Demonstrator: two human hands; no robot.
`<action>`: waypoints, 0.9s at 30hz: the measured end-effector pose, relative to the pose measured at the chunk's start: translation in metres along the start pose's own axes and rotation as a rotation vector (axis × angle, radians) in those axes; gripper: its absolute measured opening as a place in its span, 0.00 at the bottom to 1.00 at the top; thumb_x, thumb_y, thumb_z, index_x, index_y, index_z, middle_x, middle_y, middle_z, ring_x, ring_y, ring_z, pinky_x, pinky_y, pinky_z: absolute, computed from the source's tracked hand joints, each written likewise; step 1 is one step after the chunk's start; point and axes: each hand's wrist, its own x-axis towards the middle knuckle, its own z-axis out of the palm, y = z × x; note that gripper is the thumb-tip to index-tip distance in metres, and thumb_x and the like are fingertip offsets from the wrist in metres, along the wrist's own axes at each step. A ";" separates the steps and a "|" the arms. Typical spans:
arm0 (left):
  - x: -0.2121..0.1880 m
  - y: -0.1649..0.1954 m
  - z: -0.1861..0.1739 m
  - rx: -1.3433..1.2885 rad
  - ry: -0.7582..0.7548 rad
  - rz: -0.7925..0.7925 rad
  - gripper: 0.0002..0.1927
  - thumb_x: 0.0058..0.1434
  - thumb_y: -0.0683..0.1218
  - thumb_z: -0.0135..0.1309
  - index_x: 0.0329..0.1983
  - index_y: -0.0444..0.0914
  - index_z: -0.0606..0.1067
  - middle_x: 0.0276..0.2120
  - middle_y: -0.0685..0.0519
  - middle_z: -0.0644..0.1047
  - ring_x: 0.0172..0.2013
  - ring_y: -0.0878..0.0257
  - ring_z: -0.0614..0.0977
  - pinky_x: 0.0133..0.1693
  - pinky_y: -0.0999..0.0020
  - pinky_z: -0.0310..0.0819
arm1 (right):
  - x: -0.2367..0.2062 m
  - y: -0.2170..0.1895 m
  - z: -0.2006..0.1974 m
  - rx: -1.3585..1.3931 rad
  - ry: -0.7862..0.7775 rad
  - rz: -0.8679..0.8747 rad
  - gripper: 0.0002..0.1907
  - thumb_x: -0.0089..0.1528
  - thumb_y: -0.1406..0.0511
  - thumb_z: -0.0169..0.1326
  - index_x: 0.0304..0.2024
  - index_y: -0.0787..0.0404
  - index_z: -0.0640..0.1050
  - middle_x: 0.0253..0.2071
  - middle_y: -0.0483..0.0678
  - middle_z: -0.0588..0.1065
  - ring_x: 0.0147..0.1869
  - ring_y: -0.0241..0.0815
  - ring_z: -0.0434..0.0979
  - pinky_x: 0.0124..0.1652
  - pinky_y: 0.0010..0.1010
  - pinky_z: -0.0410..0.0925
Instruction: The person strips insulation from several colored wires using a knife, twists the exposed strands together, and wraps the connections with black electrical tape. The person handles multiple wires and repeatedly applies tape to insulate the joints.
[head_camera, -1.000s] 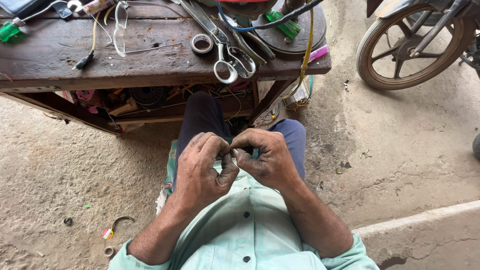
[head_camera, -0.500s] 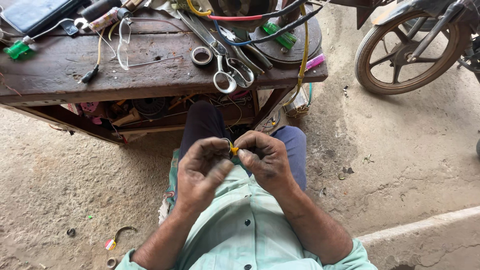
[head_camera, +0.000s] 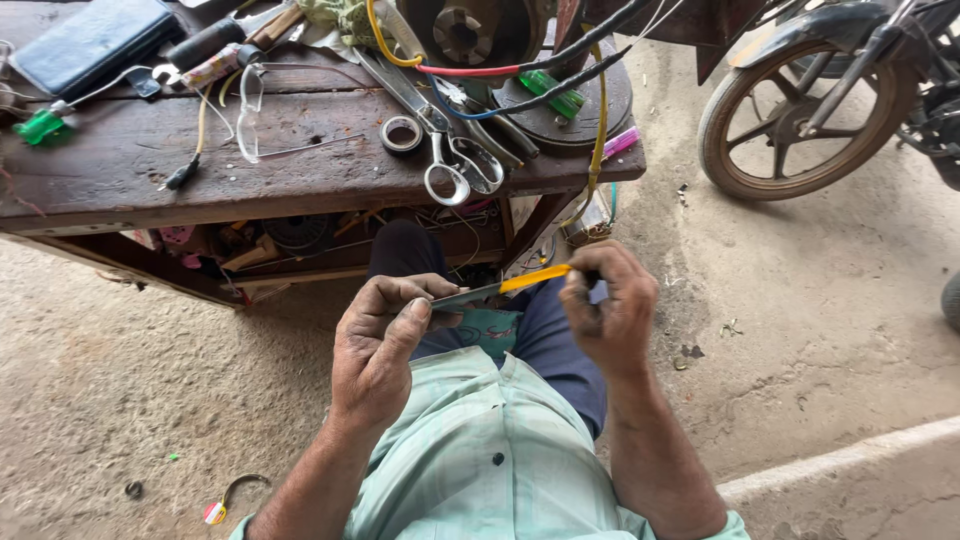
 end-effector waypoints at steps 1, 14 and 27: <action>0.003 0.001 0.001 -0.031 -0.015 -0.028 0.04 0.73 0.40 0.46 0.45 0.35 0.71 0.49 0.41 0.79 0.50 0.58 0.83 0.52 0.59 0.82 | -0.005 0.012 -0.007 -0.043 0.014 -0.006 0.09 0.66 0.62 0.49 0.33 0.59 0.74 0.33 0.47 0.76 0.31 0.35 0.75 0.29 0.30 0.72; 0.026 0.028 -0.012 0.050 -0.115 -0.113 0.05 0.72 0.42 0.50 0.46 0.35 0.73 0.41 0.46 0.83 0.41 0.65 0.83 0.43 0.66 0.81 | -0.002 0.002 -0.085 0.183 0.051 0.526 0.20 0.64 0.66 0.60 0.60 0.58 0.76 0.60 0.50 0.76 0.64 0.37 0.75 0.55 0.29 0.75; 0.056 0.108 0.034 0.865 -0.246 0.327 0.07 0.63 0.42 0.60 0.42 0.35 0.78 0.32 0.51 0.83 0.33 0.67 0.85 0.36 0.70 0.80 | 0.075 -0.119 -0.002 0.655 -0.450 0.061 0.12 0.65 0.66 0.63 0.48 0.66 0.82 0.40 0.47 0.80 0.42 0.37 0.79 0.43 0.27 0.72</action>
